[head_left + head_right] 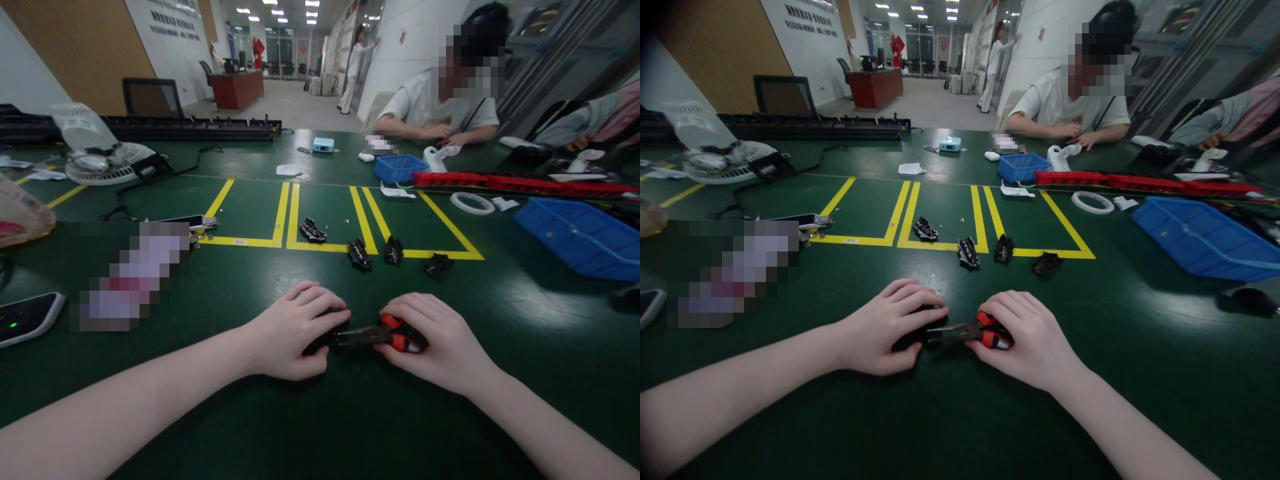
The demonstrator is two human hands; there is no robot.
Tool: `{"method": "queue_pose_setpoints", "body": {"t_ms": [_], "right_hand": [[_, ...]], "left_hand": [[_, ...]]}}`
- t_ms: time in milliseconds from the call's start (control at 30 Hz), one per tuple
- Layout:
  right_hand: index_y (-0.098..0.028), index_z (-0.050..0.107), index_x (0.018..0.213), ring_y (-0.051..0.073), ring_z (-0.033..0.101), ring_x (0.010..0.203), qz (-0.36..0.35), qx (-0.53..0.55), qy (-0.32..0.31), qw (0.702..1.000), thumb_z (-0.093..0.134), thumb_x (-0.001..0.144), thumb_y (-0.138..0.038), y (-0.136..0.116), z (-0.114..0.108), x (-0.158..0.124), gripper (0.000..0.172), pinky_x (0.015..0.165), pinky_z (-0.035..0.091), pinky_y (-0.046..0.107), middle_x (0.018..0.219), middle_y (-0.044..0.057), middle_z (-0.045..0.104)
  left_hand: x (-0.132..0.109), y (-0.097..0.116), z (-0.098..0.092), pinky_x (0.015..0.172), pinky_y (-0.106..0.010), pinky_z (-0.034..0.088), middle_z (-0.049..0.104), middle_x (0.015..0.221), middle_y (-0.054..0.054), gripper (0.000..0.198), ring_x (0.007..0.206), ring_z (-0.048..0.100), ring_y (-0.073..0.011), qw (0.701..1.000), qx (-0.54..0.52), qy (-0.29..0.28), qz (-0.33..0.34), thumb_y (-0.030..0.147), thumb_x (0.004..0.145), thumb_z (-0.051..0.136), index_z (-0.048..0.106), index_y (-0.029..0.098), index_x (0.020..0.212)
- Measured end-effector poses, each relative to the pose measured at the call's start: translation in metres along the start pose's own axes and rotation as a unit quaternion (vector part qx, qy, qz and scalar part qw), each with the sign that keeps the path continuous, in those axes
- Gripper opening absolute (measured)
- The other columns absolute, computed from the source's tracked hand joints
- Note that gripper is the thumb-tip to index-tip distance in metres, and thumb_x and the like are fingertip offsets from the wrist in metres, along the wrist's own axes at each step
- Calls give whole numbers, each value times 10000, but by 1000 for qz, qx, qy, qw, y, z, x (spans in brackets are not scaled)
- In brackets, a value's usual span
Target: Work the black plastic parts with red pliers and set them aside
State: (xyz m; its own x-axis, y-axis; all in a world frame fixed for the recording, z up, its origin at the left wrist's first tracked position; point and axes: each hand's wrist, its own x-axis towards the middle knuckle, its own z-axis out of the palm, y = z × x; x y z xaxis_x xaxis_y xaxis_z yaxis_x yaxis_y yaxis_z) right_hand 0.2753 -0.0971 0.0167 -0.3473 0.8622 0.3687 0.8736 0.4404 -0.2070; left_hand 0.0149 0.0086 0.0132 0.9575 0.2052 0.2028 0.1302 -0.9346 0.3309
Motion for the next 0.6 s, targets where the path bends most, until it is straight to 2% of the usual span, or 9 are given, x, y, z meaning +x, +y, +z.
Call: {"method": "queue_pose_setpoints", "body": {"t_ms": [100,167,333,500,600], "right_hand": [[-209,617,992,231,669,869,-2,-5,-1,1000,698,803,-346,-1,-1,1,247,757,528,381,935,70,710],[-209,615,985,229,668,864,0,-8,-6,1000,696,805,-345,-1,-1,1,240,753,528,380,931,70,709],[-206,610,989,226,663,866,0,-10,-11,1000,690,814,-350,-1,0,1,240,755,527,379,939,72,704],[-206,618,989,225,662,860,5,-11,-14,1000,693,813,-352,-1,0,1,241,749,530,382,944,75,707],[-208,619,991,224,662,863,5,-9,-13,1000,693,813,-355,-1,0,1,242,750,531,382,945,72,707]], "left_hand": [[-1,-1,3,1213,-510,219,487,1452,-98,608,1368,405,-292,1000,3,12,-11,237,825,544,440,177,1421],[-1,0,1,1220,-506,207,463,1473,-96,638,1384,386,-281,1000,1,14,-26,203,826,531,393,170,1449],[0,4,-5,1169,-451,322,475,1459,-103,600,1347,419,-260,998,-16,10,-65,164,857,496,382,160,1446],[1,3,-3,1156,-478,339,456,1477,-123,684,1348,423,-286,997,-43,17,-63,200,817,539,342,159,1470],[1,3,-3,1149,-490,353,422,1505,-132,696,1368,408,-298,996,-59,7,-70,244,838,549,310,168,1488]]}}
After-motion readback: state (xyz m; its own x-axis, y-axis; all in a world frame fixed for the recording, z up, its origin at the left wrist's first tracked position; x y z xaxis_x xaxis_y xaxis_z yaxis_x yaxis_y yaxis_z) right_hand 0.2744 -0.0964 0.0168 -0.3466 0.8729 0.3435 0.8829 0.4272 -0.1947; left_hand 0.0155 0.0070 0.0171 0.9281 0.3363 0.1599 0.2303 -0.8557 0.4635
